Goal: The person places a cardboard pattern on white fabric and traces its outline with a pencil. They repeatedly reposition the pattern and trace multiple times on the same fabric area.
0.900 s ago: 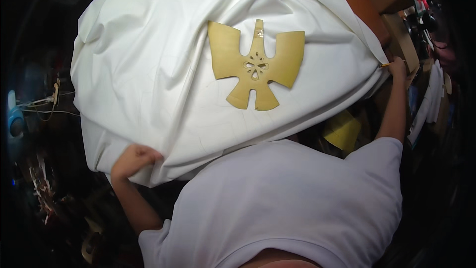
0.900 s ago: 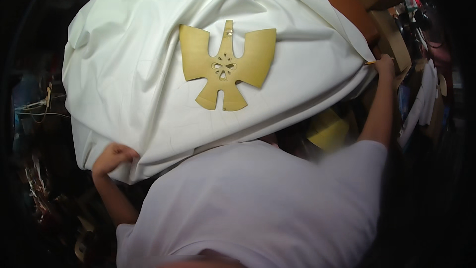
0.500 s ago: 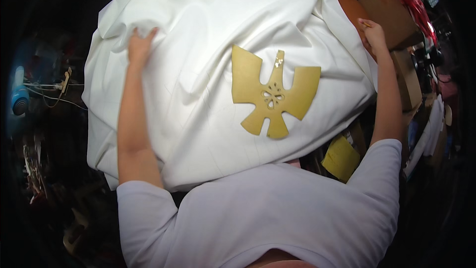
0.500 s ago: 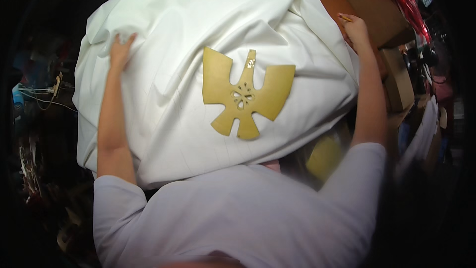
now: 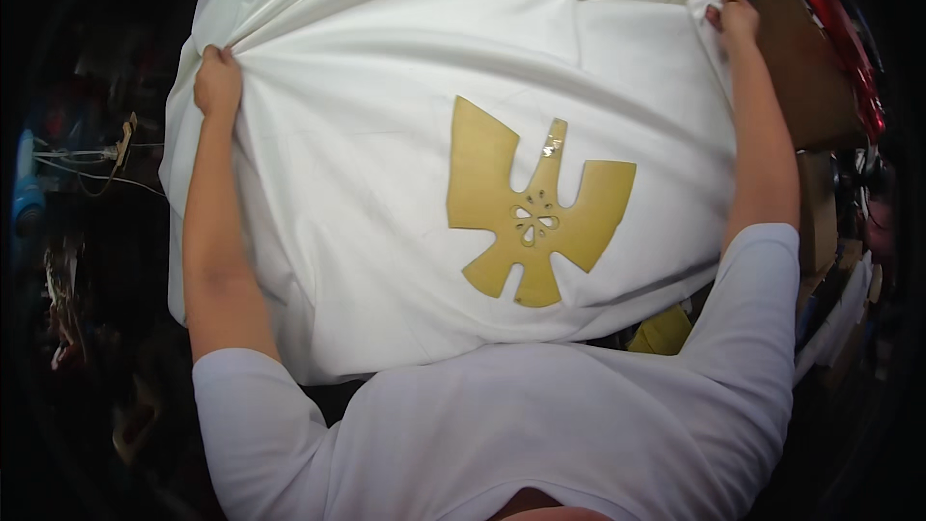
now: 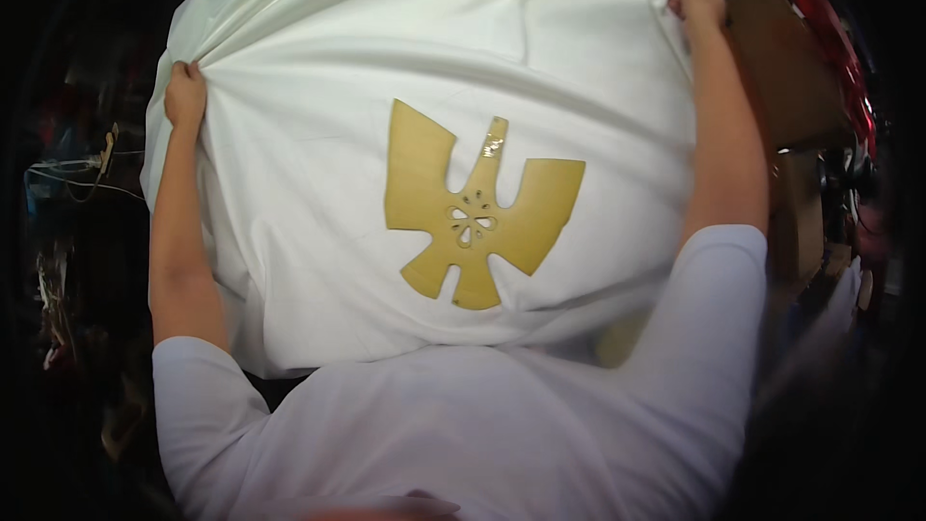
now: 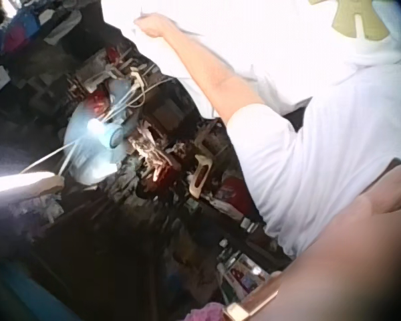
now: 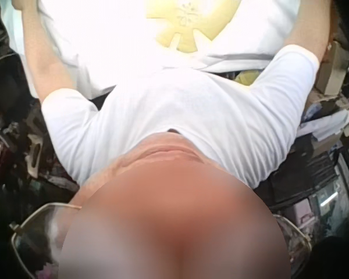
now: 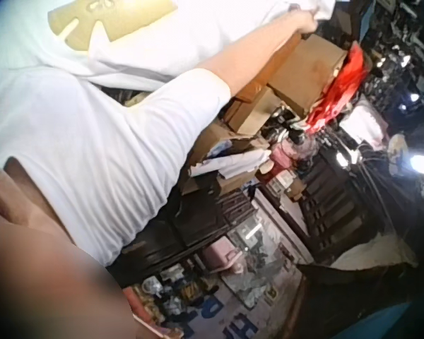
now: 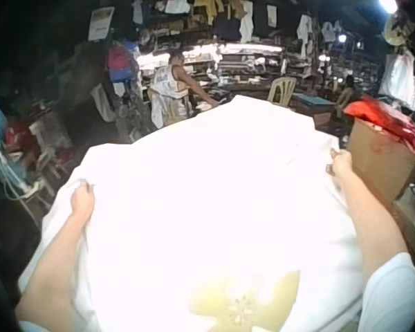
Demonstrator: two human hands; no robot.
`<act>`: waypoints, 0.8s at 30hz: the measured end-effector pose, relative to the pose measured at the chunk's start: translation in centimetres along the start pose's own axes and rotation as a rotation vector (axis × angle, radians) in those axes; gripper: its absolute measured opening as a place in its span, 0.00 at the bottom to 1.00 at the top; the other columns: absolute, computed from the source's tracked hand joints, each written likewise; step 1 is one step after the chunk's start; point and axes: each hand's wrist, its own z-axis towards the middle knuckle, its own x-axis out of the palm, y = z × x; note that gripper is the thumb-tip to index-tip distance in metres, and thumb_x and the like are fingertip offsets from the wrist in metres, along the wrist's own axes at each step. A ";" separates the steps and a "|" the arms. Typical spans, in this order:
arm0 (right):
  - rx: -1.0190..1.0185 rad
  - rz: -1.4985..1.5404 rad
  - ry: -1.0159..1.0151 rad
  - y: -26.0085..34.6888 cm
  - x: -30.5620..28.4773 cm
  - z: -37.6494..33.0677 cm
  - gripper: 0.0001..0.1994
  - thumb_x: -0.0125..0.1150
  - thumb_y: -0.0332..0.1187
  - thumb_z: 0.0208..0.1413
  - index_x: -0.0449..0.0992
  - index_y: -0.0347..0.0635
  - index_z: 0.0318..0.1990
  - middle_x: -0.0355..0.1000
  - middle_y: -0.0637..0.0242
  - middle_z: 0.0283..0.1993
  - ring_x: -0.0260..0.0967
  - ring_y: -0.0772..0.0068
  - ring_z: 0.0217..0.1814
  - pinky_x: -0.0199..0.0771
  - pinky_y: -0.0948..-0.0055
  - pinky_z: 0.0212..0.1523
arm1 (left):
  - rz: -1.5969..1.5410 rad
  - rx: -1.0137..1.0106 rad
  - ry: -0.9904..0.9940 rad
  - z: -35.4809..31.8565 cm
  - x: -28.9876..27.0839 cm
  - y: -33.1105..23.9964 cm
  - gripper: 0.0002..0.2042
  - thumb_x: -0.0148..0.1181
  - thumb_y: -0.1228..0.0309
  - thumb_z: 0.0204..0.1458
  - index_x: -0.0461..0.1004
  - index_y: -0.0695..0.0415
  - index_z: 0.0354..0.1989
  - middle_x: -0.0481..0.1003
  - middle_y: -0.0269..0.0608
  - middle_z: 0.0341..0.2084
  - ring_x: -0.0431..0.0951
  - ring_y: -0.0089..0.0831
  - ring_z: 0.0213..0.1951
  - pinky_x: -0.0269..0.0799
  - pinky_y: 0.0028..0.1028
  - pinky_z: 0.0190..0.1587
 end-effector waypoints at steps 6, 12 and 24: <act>-0.065 0.496 -0.109 4.2 -4.3 12.5 0.23 0.52 0.30 0.65 0.56 0.25 0.62 0.61 0.44 0.61 0.72 0.44 0.53 0.85 0.49 0.46 | 0.138 -0.178 -0.029 1.3 -2.4 1.1 0.18 0.50 0.55 0.60 0.76 0.56 0.45 0.80 0.55 0.41 0.79 0.55 0.47 0.74 0.49 0.48; -0.231 -0.142 0.046 4.1 -4.8 17.6 0.29 0.60 0.38 0.62 0.58 0.35 0.65 0.66 0.57 0.61 0.72 0.51 0.56 0.80 0.64 0.46 | 0.068 -0.260 -0.035 4.3 -0.1 -0.1 0.19 0.51 0.55 0.57 0.77 0.56 0.46 0.80 0.55 0.43 0.79 0.54 0.48 0.74 0.48 0.50; -0.282 -0.118 0.337 -0.9 -10.3 -8.1 0.18 0.61 0.36 0.64 0.73 0.36 0.56 0.76 0.64 0.48 0.74 0.76 0.51 0.73 0.75 0.52 | -0.026 -0.048 0.245 -15.5 -12.4 1.2 0.41 0.58 0.43 0.54 0.59 0.62 0.69 0.69 0.59 0.60 0.68 0.53 0.62 0.63 0.40 0.63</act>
